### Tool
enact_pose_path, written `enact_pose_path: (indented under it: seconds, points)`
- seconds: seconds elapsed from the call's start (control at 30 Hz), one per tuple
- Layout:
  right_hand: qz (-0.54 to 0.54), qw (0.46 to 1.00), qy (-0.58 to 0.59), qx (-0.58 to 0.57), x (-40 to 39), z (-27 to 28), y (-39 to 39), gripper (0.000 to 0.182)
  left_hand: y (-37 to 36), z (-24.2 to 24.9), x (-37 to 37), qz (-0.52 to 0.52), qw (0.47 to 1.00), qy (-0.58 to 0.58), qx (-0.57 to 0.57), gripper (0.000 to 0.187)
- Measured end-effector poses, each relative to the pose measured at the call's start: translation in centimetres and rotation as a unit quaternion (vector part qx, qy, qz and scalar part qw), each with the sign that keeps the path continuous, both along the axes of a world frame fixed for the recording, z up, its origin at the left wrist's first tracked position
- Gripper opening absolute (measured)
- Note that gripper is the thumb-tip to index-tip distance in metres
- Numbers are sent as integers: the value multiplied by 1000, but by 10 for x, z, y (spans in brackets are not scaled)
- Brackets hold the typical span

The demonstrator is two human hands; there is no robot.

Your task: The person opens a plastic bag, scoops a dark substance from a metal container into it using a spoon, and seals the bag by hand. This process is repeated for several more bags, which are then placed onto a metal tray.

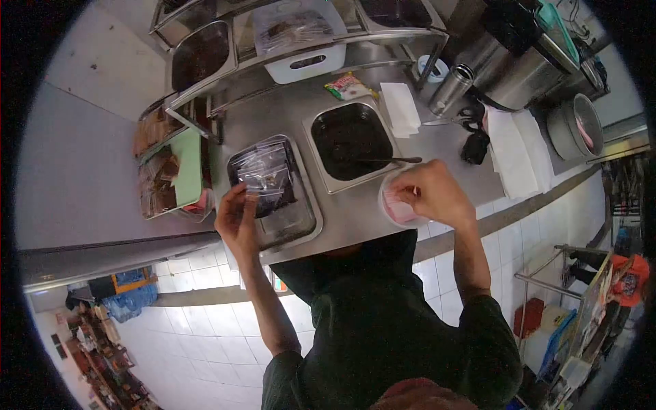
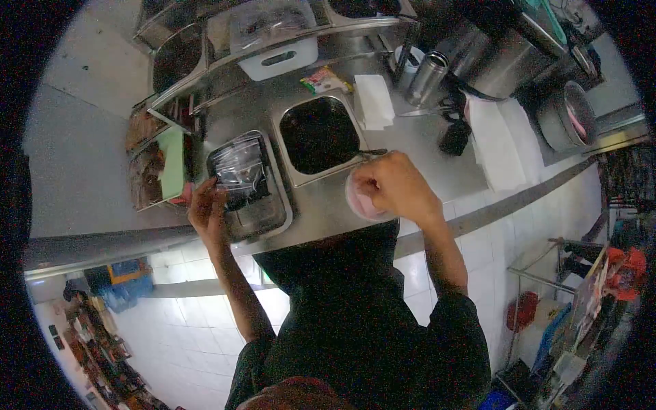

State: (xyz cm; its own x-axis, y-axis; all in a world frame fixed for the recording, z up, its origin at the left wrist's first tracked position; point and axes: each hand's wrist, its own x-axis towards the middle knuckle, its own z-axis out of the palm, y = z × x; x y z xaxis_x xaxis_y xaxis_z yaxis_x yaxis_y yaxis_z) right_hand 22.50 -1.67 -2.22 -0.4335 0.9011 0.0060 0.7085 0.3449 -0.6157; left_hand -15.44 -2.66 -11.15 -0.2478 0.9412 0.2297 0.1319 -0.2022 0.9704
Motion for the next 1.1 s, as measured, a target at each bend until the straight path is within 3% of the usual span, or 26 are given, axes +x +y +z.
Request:
enact_pose_path:
  seconds: [0.13, 0.2, 0.33, 0.37, 0.43, 0.5, 0.57, 0.73, 0.83, 0.93, 1.07, 1.1]
  points:
    - [-78, 974, -134, 166, 4, -68, -17, 13, 10, -25, -9, 139, 952, 272, 11, 38]
    - [-96, 974, -137, 153, 6, -74, -21, 15, 12, -11, 6, 178, 896, 405, 44, 39]
    - [-112, 982, -49, 148, 25, -65, -20, 18, 8, 17, 57, 109, 968, 224, 42, 35]
    - [-130, 987, -8, 95, 28, -56, -21, 19, 4, 41, 76, 75, 968, 238, 38, 26]
    - [-166, 984, 72, -9, 34, -34, -23, 21, -5, 54, 105, -54, 990, 133, 11, 17]
    - [-207, 968, 137, -47, 35, -21, -27, 24, -10, 61, 131, -210, 974, 86, 14, 14]
    - [-228, 954, 184, -68, 31, -8, -32, 26, -9, 62, 162, -260, 962, 84, 5, 15]
    - [-208, 943, 243, -90, 12, 6, -28, 30, -6, 54, 186, -271, 963, -4, 3, 13]
    - [-201, 966, 163, 22, -3, 15, -23, 36, -5, 53, 181, -241, 970, -14, 1, 11]
    - [-151, 949, 238, 140, -22, 6, -25, 43, -6, 52, 174, -229, 972, -56, -25, 7]
    - [-96, 957, 242, 132, -36, 8, -28, 37, -8, 51, 167, -209, 976, -52, -41, 6]
    - [-112, 951, 267, 104, -41, 11, -30, 32, -6, 45, 166, -213, 975, -56, 10, 9]
